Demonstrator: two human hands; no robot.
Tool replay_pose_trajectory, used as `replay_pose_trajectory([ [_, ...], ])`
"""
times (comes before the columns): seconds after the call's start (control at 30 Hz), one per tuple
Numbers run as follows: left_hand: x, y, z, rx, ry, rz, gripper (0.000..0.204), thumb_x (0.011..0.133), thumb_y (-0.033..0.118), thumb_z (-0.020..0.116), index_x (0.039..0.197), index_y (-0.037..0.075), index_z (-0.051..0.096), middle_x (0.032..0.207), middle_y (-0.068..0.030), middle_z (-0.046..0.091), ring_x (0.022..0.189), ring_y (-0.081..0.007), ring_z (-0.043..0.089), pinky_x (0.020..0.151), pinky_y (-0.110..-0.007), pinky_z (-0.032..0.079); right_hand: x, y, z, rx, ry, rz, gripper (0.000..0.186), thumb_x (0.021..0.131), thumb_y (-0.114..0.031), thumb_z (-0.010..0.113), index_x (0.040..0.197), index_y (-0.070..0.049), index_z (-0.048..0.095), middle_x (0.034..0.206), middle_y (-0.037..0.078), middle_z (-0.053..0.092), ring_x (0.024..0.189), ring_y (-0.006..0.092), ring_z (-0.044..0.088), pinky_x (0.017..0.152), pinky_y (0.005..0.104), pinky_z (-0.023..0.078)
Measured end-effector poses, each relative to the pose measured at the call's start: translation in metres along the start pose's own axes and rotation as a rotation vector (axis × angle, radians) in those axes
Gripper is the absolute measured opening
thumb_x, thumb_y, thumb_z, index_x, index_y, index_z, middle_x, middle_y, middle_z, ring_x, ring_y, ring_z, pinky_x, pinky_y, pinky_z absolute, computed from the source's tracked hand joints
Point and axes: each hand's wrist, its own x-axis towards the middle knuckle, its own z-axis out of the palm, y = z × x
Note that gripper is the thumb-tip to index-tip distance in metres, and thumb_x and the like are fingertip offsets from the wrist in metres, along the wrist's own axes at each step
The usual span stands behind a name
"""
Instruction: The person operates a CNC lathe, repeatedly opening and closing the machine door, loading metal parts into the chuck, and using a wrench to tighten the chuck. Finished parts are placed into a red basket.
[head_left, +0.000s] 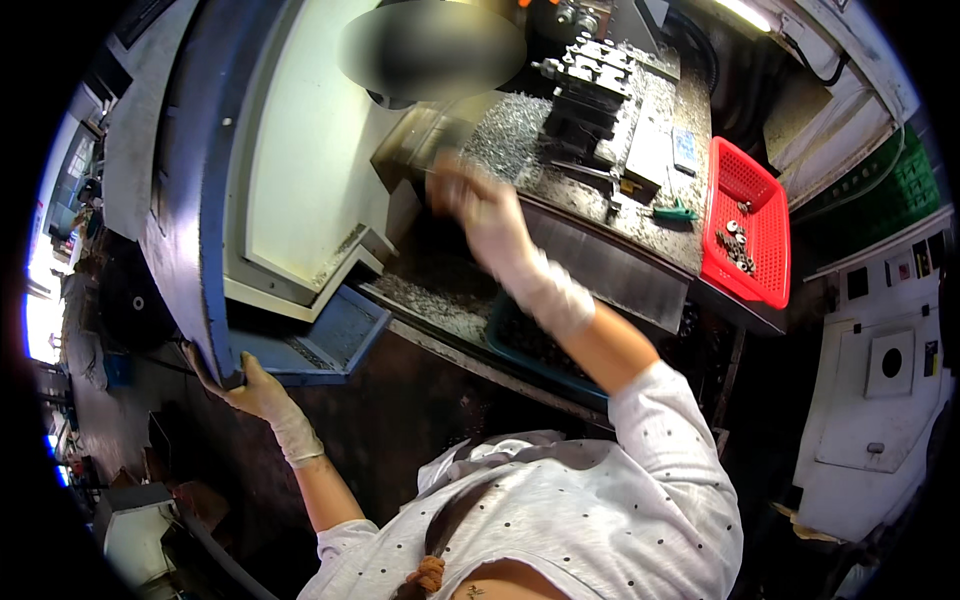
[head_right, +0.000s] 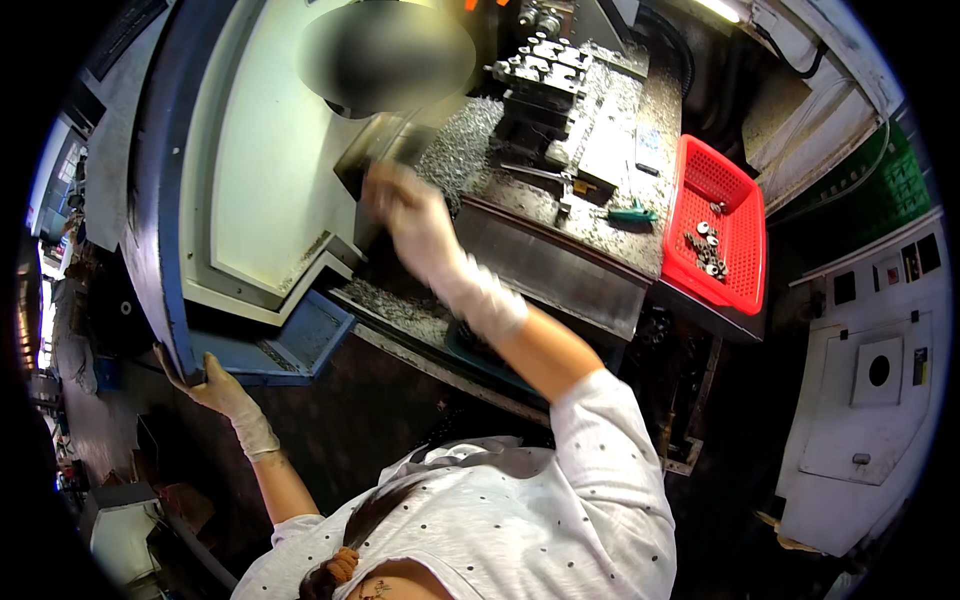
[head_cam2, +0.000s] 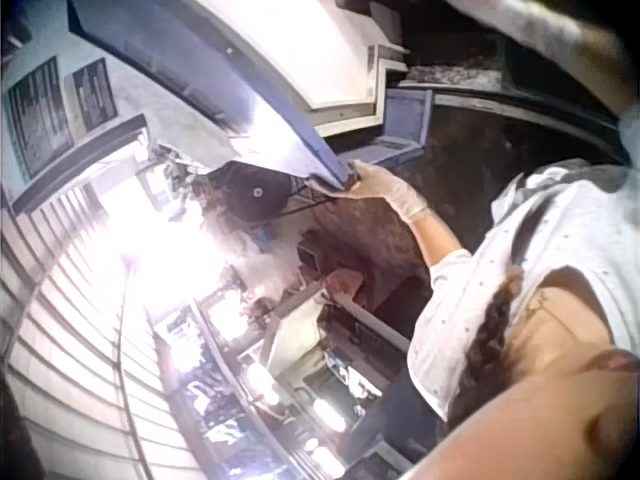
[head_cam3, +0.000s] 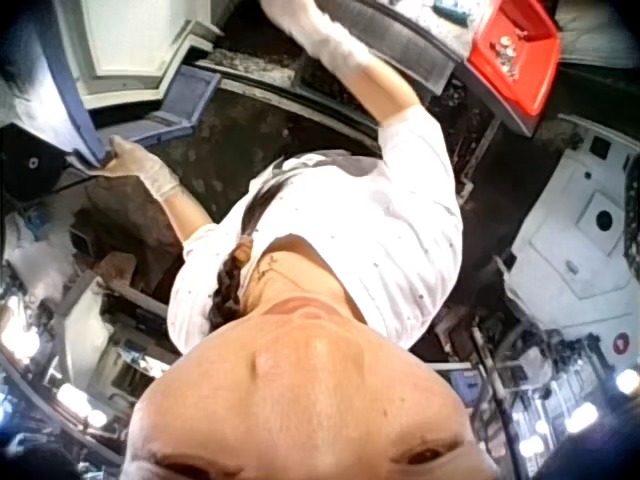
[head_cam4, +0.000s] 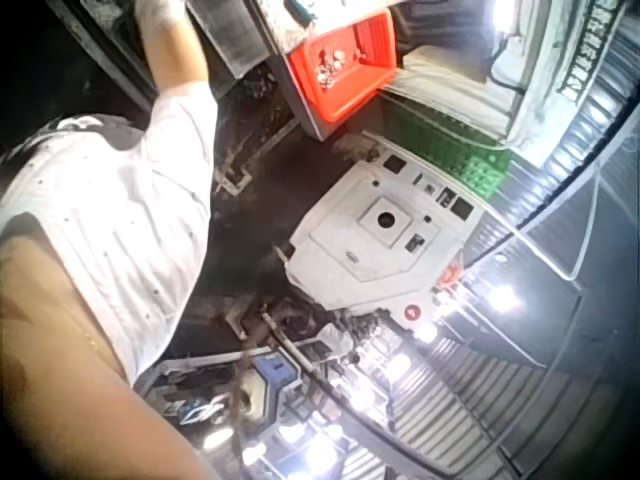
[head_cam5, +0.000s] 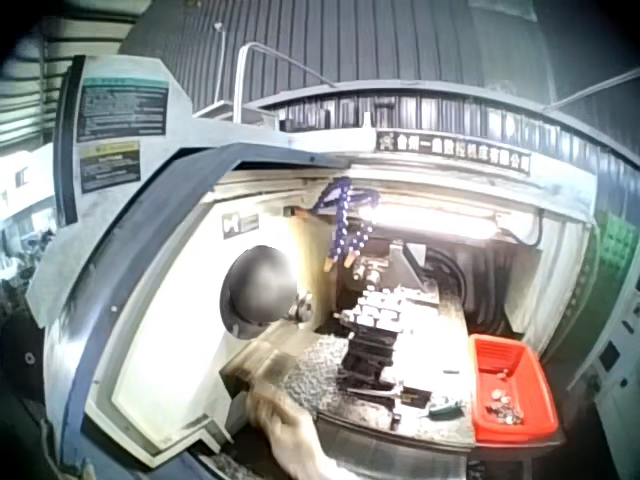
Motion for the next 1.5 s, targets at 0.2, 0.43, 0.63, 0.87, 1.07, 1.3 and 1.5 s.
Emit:
replay_pose_trajectory([
  [0.2,0.003,0.006,0.011,-0.035,-0.002,0.074,0.055,0.057,-0.008,0.04,0.111,-0.002,0.029,0.114,-0.0167,0.033,0.106,-0.0285,0.031,0.09,-0.038,0.019,0.212,0.099,-0.085,-0.244,1.177,-0.039,0.02,0.07,-0.014,0.044,0.081,-0.001,0.054,0.074,0.007,0.055,0.067,0.0156,0.051,0.063,0.0256,0.04],
  [0.43,-0.005,-0.009,-0.001,0.077,-0.01,0.076,0.061,0.053,-0.012,0.039,0.111,0.001,0.027,0.114,-0.0166,0.032,0.107,-0.0311,0.029,0.09,-0.042,0.018,0.195,0.102,-0.059,-0.908,0.706,0.222,0.064,0.069,-0.043,0.042,0.115,-0.003,0.022,0.115,0.014,0.029,0.108,0.0231,0.027,0.087,0.0469,0.016],
  [0.63,0.0,-0.003,-0.011,-0.229,-0.153,0.008,0.057,0.068,0.021,0.047,0.115,0.0,0.022,0.118,-0.0161,0.025,0.11,-0.0285,0.023,0.091,-0.039,0.016,0.171,0.086,-0.079,-1.02,0.497,0.004,0.047,0.062,-0.036,0.057,0.094,-0.004,0.044,0.088,0.012,0.047,0.082,0.0225,0.043,0.07,0.0412,0.031],
  [0.87,0.132,-0.029,-0.017,-0.03,0.06,0.178,0.041,0.069,0.005,0.044,0.109,-0.001,0.034,0.113,-0.0131,0.034,0.106,-0.0212,0.031,0.089,-0.031,0.022,0.173,0.067,-0.027,-0.551,0.797,-0.201,0.036,0.063,-0.034,0.06,0.072,0.0,0.052,0.067,0.009,0.056,0.062,0.0181,0.054,0.058,0.0306,0.044],
  [1.07,0.28,-0.102,0.061,-0.148,-0.186,0.247,0.035,0.069,-0.003,0.041,0.103,0.005,0.043,0.101,-0.0055,0.047,0.096,-0.015,0.041,0.082,-0.025,0.03,0.177,0.091,-0.05,-1.004,0.954,-0.086,0.048,0.062,-0.046,0.055,0.085,-0.006,0.046,0.08,0.012,0.045,0.068,0.0246,0.05,0.057,0.032,0.044],
  [1.3,0.329,-0.111,0.091,0.115,-0.25,0.268,0.04,0.059,-0.008,0.04,0.091,0.01,0.054,0.075,-0.0076,0.057,0.071,-0.0183,0.054,0.066,-0.024,0.041,0.181,0.102,-0.057,-0.794,0.887,-0.172,0.039,0.066,-0.035,0.058,0.084,-0.003,0.046,0.081,0.009,0.043,0.073,0.02,0.046,0.068,0.0285,0.039],
  [1.5,0.317,-0.099,0.07,0.125,-0.252,0.293,0.044,0.06,-0.008,0.039,0.099,0.011,0.049,0.088,-0.0104,0.054,0.085,-0.0228,0.05,0.074,-0.027,0.038,0.184,0.098,-0.049,-0.979,0.867,-0.098,0.04,0.066,-0.038,0.055,0.085,-0.004,0.046,0.079,0.008,0.045,0.069,0.0191,0.047,0.064,0.0282,0.039],
])
